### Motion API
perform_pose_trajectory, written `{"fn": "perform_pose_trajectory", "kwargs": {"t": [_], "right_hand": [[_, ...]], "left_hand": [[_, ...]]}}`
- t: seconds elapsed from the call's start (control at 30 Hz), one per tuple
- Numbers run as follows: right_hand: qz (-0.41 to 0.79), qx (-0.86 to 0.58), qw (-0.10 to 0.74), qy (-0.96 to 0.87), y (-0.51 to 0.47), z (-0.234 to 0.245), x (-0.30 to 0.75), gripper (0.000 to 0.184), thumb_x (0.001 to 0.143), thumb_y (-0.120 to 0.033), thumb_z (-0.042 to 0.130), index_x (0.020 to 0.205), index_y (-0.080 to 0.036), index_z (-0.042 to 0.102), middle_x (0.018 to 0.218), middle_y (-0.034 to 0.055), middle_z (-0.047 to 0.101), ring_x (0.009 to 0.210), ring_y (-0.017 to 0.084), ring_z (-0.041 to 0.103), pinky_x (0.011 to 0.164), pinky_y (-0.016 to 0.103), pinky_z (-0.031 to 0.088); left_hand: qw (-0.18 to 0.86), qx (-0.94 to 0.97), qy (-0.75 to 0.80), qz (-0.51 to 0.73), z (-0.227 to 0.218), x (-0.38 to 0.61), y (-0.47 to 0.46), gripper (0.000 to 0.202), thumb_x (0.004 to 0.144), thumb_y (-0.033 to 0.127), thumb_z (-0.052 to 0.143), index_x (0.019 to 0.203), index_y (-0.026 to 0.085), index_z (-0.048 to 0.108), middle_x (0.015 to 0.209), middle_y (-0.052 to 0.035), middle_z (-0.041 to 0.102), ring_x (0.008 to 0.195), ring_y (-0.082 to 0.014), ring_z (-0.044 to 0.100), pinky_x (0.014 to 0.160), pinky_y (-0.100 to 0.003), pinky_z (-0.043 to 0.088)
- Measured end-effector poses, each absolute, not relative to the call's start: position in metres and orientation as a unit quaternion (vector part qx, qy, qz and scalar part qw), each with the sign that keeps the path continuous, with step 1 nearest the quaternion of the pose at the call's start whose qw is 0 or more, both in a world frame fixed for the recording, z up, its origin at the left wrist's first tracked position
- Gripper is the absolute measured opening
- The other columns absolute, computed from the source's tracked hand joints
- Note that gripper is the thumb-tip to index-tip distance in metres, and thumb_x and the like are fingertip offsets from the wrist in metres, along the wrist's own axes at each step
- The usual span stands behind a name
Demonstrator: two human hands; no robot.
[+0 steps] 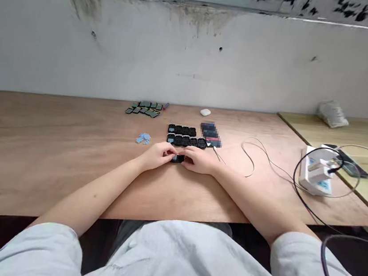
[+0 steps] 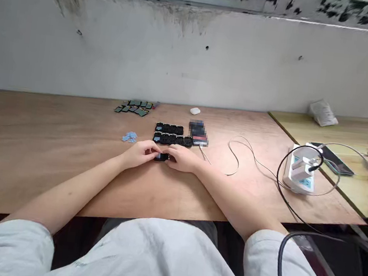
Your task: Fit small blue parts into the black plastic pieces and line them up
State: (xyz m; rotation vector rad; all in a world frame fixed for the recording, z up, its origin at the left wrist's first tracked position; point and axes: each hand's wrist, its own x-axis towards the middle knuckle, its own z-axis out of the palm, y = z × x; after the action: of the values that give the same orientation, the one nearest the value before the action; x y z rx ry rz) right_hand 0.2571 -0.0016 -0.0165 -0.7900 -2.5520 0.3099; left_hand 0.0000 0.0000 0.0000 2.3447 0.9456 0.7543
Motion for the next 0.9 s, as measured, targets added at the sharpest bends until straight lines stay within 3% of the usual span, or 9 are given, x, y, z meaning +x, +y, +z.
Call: {"fn": "perform_pose_trajectory", "kwargs": {"t": [0.2,0.43,0.63,0.9], "right_hand": [[0.122,-0.284,0.226,-0.924,-0.001,-0.016,0.258,0.033,0.091,-0.017,0.067,0.123,-0.018,0.068,0.108,0.0095,0.067,0.097,0.023,0.064,0.084,0.034,0.053],[0.124,-0.282,0.229,-0.923,0.001,-0.016,0.257,0.037,0.090,-0.015,0.069,0.127,-0.017,0.068,0.109,0.0105,0.068,0.098,0.024,0.065,0.084,0.035,0.054],[0.126,-0.285,0.233,-0.921,0.001,-0.017,0.257,0.035,0.093,-0.018,0.068,0.128,-0.018,0.068,0.109,0.0101,0.068,0.099,0.024,0.066,0.085,0.035,0.054],[0.120,-0.305,0.229,-0.917,0.001,-0.017,0.258,0.037,0.094,-0.021,0.070,0.130,-0.017,0.067,0.104,0.0089,0.067,0.093,0.022,0.065,0.081,0.033,0.053]], "left_hand": [[0.209,0.872,0.344,0.277,-0.007,0.000,0.005,0.022,0.098,0.031,0.058,0.102,0.021,0.077,0.105,-0.0070,0.067,0.084,-0.0160,0.065,0.077,-0.029,0.055],[0.178,0.905,0.293,0.254,-0.006,-0.008,0.006,0.030,0.099,0.034,0.061,0.123,0.022,0.073,0.116,-0.0092,0.067,0.106,-0.0217,0.067,0.097,-0.036,0.055],[0.170,0.917,0.257,0.252,-0.003,-0.012,0.006,0.020,0.092,0.033,0.071,0.107,0.022,0.077,0.115,-0.0094,0.069,0.107,-0.0230,0.068,0.098,-0.037,0.056],[0.194,0.911,0.262,0.252,-0.007,-0.013,0.006,0.029,0.092,0.033,0.070,0.118,0.024,0.078,0.126,-0.0109,0.067,0.117,-0.0247,0.066,0.105,-0.040,0.056]]}}
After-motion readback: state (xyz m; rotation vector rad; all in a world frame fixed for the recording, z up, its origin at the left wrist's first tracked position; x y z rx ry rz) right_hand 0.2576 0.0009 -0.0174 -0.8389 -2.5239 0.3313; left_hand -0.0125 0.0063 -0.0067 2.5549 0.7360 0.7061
